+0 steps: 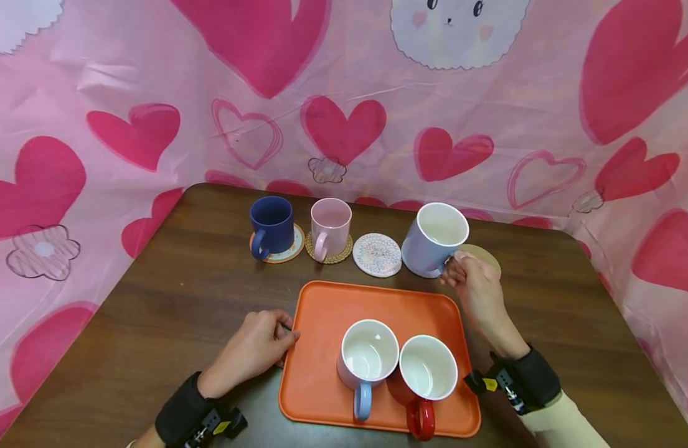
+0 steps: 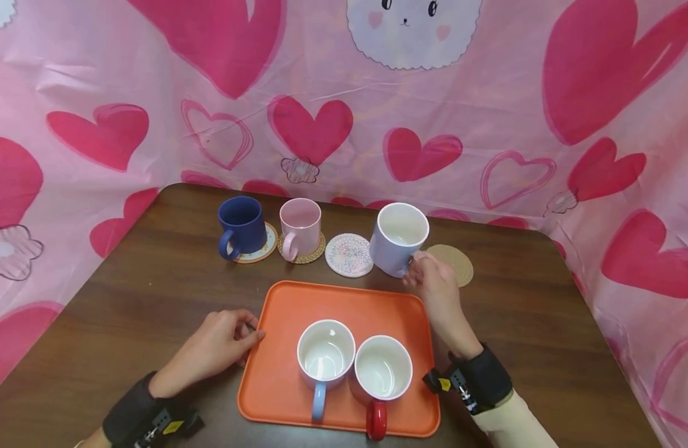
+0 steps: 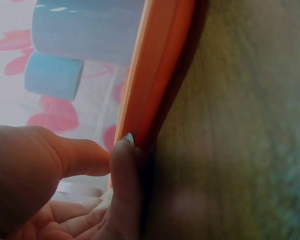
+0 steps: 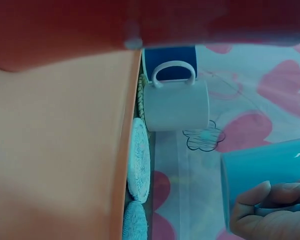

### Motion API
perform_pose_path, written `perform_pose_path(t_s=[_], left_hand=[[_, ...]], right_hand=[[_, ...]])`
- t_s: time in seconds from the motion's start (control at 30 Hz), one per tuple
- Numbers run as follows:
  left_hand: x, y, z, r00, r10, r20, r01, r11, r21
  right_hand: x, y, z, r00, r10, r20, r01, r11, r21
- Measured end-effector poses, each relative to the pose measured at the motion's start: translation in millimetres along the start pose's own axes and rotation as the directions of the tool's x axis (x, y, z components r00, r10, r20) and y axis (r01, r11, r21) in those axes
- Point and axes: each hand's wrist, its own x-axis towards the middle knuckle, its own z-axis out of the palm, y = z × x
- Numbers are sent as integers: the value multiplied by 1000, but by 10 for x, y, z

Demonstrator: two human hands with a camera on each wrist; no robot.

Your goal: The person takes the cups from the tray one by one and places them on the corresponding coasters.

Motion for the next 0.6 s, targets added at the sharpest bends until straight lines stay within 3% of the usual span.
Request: perform_pose_path(t_s=[0.27,0.6], left_hand=[[9,6,27,1000,6,-10,-6,1000,-15],[-4,-12,26,1000,-4,-7,3,999,-51]], right_hand=[[182,133,16,1000,-9,14,9,1000,12],[339,382,120,998,51,47,-52,999,8]])
